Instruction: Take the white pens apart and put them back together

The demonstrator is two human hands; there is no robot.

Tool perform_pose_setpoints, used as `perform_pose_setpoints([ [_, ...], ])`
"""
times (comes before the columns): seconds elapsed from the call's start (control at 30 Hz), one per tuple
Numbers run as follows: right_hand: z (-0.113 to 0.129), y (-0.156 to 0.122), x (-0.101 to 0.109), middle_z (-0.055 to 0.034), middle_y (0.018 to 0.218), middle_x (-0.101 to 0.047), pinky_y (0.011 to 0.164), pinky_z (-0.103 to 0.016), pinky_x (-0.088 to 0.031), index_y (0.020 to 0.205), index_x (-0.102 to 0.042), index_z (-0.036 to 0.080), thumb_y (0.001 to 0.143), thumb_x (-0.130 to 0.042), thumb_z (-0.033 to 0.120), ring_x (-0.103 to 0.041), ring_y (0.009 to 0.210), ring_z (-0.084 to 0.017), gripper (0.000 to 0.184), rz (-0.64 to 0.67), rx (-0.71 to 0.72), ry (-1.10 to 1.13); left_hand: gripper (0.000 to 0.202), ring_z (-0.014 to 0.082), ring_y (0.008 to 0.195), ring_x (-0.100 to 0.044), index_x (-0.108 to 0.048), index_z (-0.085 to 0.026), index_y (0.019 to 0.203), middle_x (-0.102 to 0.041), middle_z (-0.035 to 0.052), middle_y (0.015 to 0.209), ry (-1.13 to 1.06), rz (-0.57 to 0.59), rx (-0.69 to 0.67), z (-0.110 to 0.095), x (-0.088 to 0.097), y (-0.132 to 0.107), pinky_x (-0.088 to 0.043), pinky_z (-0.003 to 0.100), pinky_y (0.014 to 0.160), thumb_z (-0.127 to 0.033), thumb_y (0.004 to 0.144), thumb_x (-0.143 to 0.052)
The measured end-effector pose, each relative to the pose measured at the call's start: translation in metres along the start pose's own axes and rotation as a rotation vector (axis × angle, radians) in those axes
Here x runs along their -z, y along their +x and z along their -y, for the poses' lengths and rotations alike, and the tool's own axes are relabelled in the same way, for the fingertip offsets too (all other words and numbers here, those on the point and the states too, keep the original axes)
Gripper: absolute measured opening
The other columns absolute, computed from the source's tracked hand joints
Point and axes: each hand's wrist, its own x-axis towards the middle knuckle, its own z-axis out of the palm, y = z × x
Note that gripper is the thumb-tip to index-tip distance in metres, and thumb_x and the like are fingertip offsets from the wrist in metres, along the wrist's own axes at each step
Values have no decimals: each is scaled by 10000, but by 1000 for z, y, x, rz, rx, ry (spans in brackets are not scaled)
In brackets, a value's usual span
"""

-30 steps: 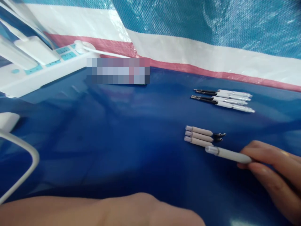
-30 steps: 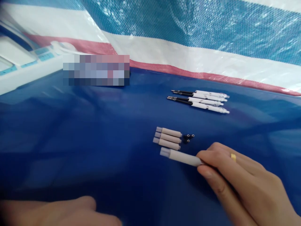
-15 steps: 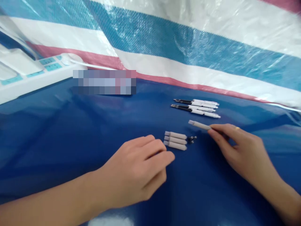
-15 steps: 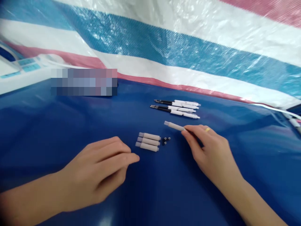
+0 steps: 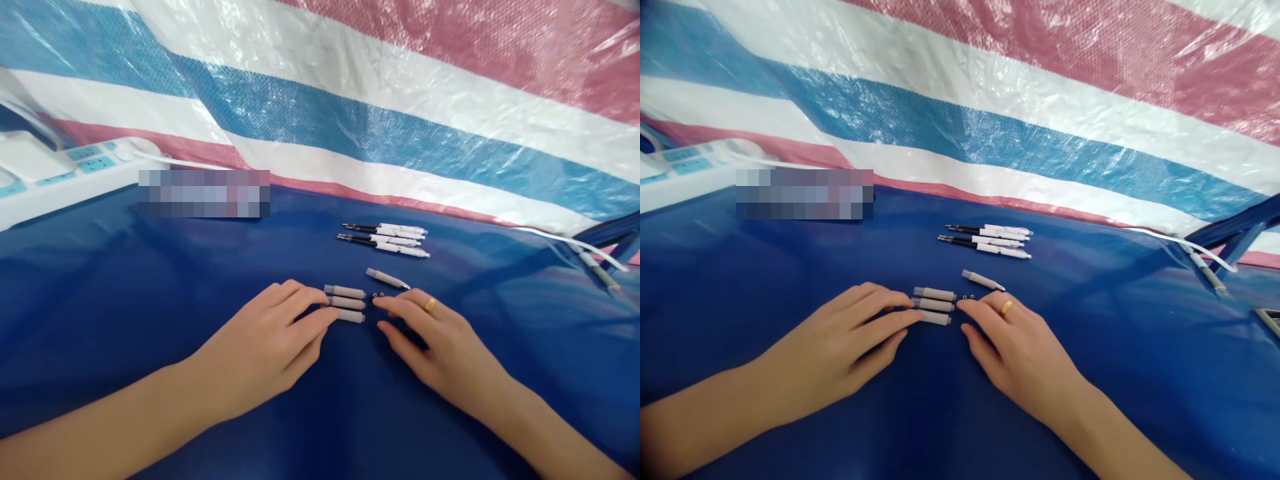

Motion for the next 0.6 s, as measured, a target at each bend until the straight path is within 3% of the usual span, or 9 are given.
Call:
perform_pose_setpoints([
  [0.17, 3, -1, -7, -46, 1019, -609, 762, -350, -533, 1261, -468, 247, 975, -440, 237, -625, 876, -192, 287, 77, -8, -15, 162, 194, 879, -536, -602, -169, 1042, -612, 35, 971, 4, -7, -43, -1, 2, 0, -437, 366, 769, -128, 937, -485],
  [0.37, 2, -1, -8, -44, 961, -598, 689, -340, -526, 1300, -418, 236, 969, -436, 217, -619, 811, -195, 333, 67, -37, -37, 224, 181, 782, -538, -566, -163, 1156, -577, 33, 865, 12, 17, -38, -2, 1, 0, -479, 358, 726, -169, 964, -451],
  [0.6, 3, 1, -5, -17, 907, -583, 689, -328, -491, 1017, -502, 232, 979, -412, 202, -584, 774, -171, 102, 127, -75, 16, 203, 164, 732, -530, -624, -174, 948, -540, 31, 856, -44, 53, 10, -2, 2, 1, -489, 310, 639, -153, 958, -423],
])
